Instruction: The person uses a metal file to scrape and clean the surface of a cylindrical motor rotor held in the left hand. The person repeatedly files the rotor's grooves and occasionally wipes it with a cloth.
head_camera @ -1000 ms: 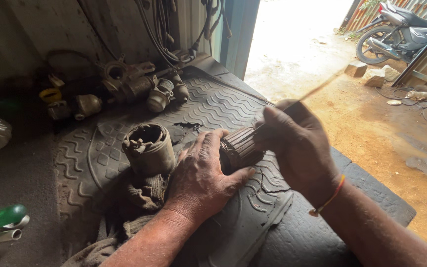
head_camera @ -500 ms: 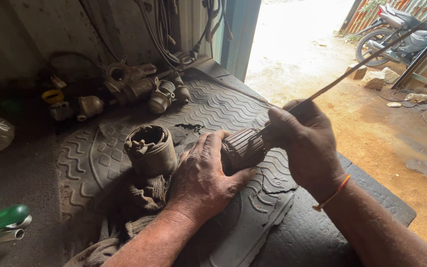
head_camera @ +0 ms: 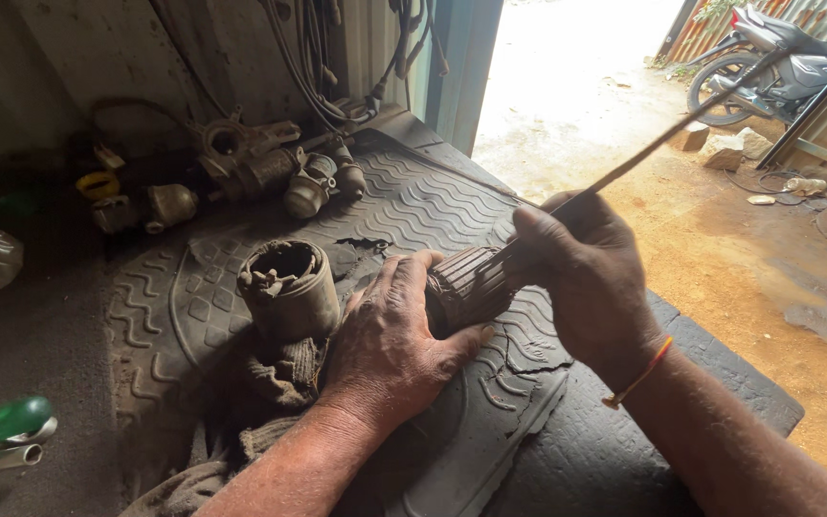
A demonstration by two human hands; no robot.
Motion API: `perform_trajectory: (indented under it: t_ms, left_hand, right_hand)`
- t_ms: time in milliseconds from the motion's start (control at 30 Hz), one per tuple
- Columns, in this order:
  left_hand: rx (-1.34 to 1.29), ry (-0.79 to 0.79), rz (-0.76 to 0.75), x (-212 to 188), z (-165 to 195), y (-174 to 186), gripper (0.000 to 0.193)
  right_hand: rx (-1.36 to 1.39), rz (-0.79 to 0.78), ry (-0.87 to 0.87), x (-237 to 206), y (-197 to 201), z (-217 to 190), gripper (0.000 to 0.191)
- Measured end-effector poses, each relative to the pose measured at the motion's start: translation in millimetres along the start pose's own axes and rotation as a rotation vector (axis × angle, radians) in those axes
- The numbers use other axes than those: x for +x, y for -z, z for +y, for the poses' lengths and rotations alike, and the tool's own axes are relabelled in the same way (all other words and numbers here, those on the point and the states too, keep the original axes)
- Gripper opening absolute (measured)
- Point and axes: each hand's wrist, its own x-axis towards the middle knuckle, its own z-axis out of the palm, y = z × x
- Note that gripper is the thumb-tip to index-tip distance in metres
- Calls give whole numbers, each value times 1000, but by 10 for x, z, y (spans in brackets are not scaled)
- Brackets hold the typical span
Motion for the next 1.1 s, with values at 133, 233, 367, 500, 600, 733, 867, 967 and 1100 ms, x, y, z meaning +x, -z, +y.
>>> perform_trajectory:
  t_ms: [133,233,367,500,600,733,867,967,1100]
  left_hand:
    - [18,-31,0,7,-9,18,82]
    - [19,-29,7,-4,1,15,81]
    - [22,-7,0,-9,19,16,80]
    - [22,1,-6,-9,29,16,83]
    - [18,-28,6,-6,17,14,83]
    - [23,-57,30,-11,3,0,80]
    - [1,-60,32,-17,16,-3,80]
    - [31,-48,5,-16,26,13,76]
    - [72,-45,-8,-18,36,7,83]
  right_hand:
    - [68,-114,-15,-45,-25,23,11]
    - [121,-70,-4,-14,36,-7,11]
    - [96,70,-31,81,150,-15,11]
    - [113,58,-38,107,194,23,13]
    - [83,60,-45,110,191,33,15]
    - [64,73,-63,127,193,19,16]
    - [61,75,-91,151,211,26,17]
    - [31,76,-96,166,223,39,18]
    - [24,19,-124,177,234,20,19]
